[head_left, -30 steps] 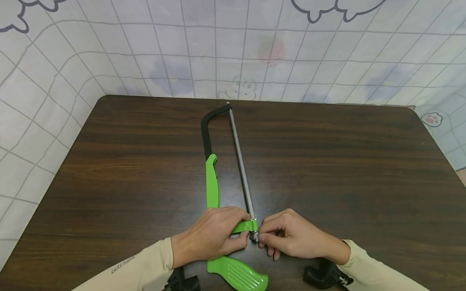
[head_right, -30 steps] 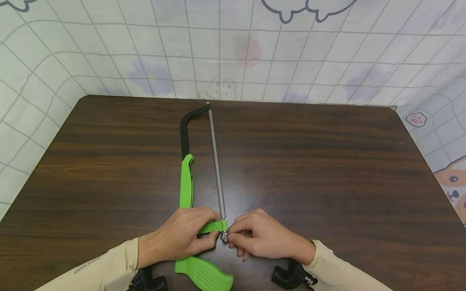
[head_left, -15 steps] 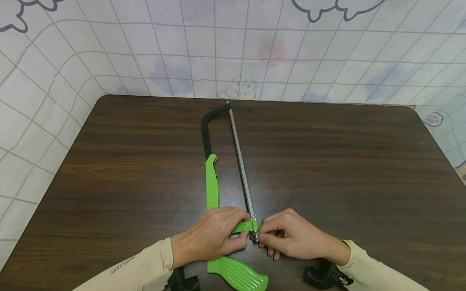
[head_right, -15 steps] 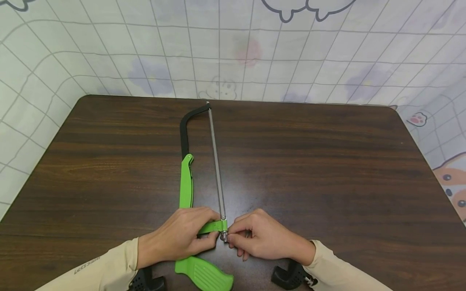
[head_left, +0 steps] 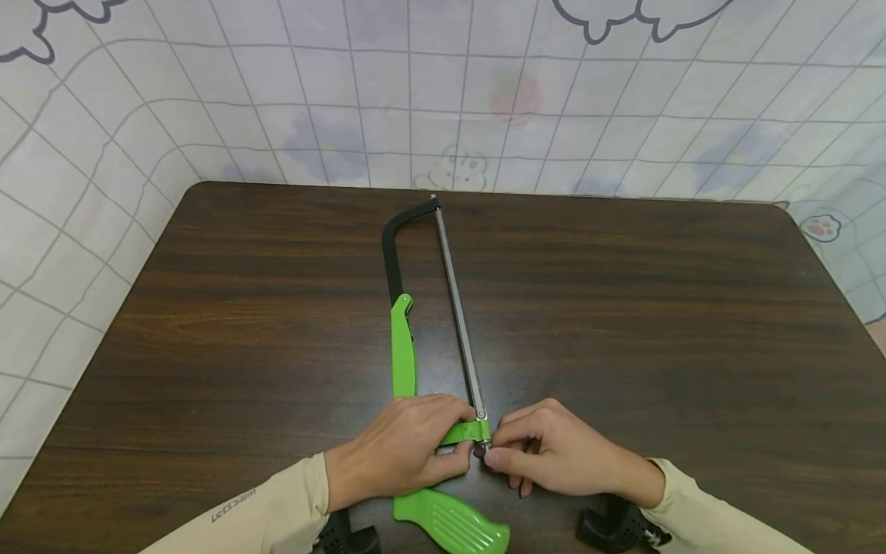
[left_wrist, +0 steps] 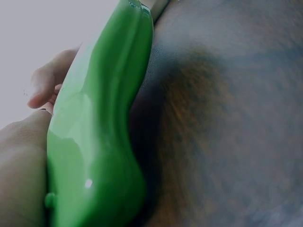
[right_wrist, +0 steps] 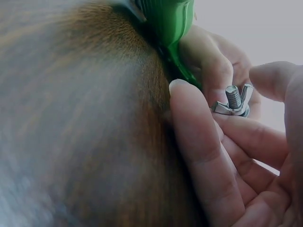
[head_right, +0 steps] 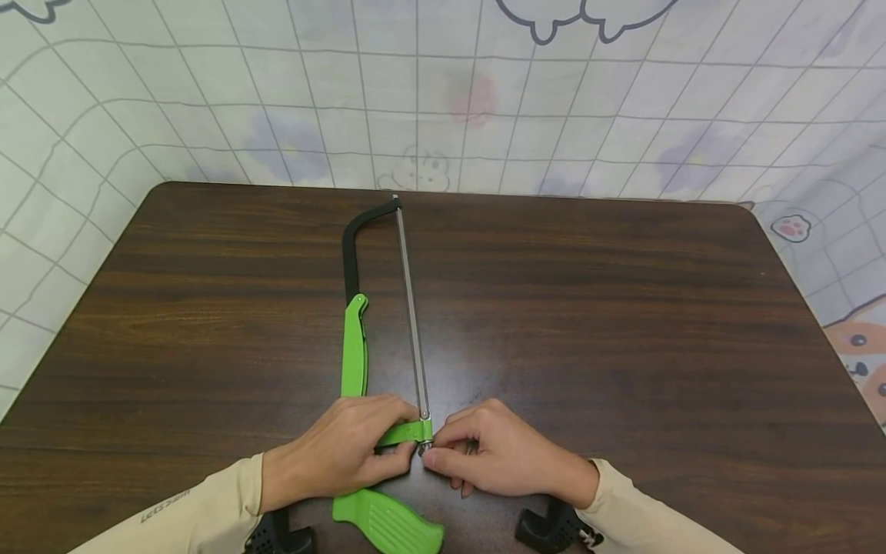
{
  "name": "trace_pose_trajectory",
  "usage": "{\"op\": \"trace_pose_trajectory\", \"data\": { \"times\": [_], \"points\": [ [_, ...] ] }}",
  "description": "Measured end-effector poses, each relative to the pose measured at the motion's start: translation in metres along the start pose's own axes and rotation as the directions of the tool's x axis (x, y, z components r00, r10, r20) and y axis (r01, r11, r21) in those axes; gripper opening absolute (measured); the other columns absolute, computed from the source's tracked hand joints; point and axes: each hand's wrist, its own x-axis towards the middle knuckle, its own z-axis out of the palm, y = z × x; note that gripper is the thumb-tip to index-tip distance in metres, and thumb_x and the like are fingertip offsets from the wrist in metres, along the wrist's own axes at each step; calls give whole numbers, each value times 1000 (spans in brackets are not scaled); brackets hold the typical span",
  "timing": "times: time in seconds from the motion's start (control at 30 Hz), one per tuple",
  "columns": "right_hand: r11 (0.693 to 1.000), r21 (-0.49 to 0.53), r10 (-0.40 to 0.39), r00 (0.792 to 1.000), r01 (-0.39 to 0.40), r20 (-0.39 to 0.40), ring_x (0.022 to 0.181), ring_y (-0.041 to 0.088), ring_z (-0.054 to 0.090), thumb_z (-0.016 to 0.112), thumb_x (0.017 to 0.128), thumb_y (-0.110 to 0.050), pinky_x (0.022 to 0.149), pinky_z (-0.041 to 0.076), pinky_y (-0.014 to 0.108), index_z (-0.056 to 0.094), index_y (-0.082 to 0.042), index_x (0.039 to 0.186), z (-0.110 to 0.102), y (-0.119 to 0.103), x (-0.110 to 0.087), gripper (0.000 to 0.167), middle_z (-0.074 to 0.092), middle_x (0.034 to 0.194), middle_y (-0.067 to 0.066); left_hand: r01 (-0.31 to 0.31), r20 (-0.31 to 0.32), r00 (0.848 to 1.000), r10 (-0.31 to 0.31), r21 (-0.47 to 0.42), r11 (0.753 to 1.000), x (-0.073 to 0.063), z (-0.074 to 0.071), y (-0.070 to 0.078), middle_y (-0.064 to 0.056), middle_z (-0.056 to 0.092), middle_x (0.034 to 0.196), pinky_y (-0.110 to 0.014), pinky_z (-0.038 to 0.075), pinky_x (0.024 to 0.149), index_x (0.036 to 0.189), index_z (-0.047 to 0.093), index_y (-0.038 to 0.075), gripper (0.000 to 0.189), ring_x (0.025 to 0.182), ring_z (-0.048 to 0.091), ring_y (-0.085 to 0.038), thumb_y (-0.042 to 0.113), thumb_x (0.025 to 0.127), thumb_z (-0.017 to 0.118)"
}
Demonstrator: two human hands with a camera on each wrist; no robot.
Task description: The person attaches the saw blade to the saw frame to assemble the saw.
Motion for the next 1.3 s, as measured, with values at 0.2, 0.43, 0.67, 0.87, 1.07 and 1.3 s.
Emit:
{"op": "trace_pose_trajectory", "data": {
  "times": [0.2, 0.43, 0.67, 0.87, 1.07, 1.3],
  "points": [
    [1000, 17, 16, 999, -15, -30, 58, -4, 64, 59, 104, -14, 49, 55, 22, 74, -17, 85, 3, -1, 1, 24, 66, 73, 1, 0, 3, 1000, 0, -2, 1000, 0, 0, 0, 11, 65, 85, -9, 41, 65, 107, 65, 16, 20, 71, 48, 4, 15, 88, 69],
    [1000, 6, -7, 999, 7, -33, 58, -3, 65, 59, 104, -11, 49, 55, 21, 74, -15, 85, 3, 0, 1, 24, 67, 73, 3, 2, 3, 1000, -2, -2, 1000, 0, 0, 0, 11, 64, 85, -9, 39, 64, 107, 65, 16, 20, 71, 47, 4, 15, 88, 69],
    [999, 26, 28, 999, -28, -30, 58, -1, 66, 59, 104, -13, 49, 55, 22, 74, -16, 86, 3, 0, 1, 24, 67, 74, 2, 0, 0, 1000, 0, -4, 1000, 0, 0, 0, 12, 63, 84, -8, 38, 64, 107, 65, 16, 19, 70, 45, 4, 15, 88, 69],
    [1000, 4, 4, 1000, -4, -22, 58, -3, 65, 58, 104, -11, 49, 55, 22, 75, -14, 88, 2, 1, 1, 24, 68, 74, 4, -5, -4, 1000, 5, -9, 1000, 0, 0, 0, 12, 61, 82, -7, 36, 63, 106, 64, 16, 19, 69, 43, 4, 15, 88, 69],
    [1000, 3, 5, 1000, -5, -10, 58, -2, 66, 58, 104, -11, 49, 55, 22, 75, -12, 89, 1, 2, 0, 23, 69, 75, 5, -2, -2, 1000, 2, -15, 1000, 0, 0, 0, 12, 61, 82, -6, 35, 63, 106, 64, 16, 19, 68, 42, 5, 14, 88, 69],
    [999, 26, 26, 1000, -26, 2, 60, 0, 67, 57, 105, -12, 50, 56, 24, 75, -12, 90, 0, 0, 0, 23, 69, 76, 7, -7, -11, 1000, 7, -2, 1000, 0, 0, 0, 12, 62, 82, -7, 37, 63, 106, 63, 17, 20, 69, 44, 5, 15, 87, 69]
  ]
}}
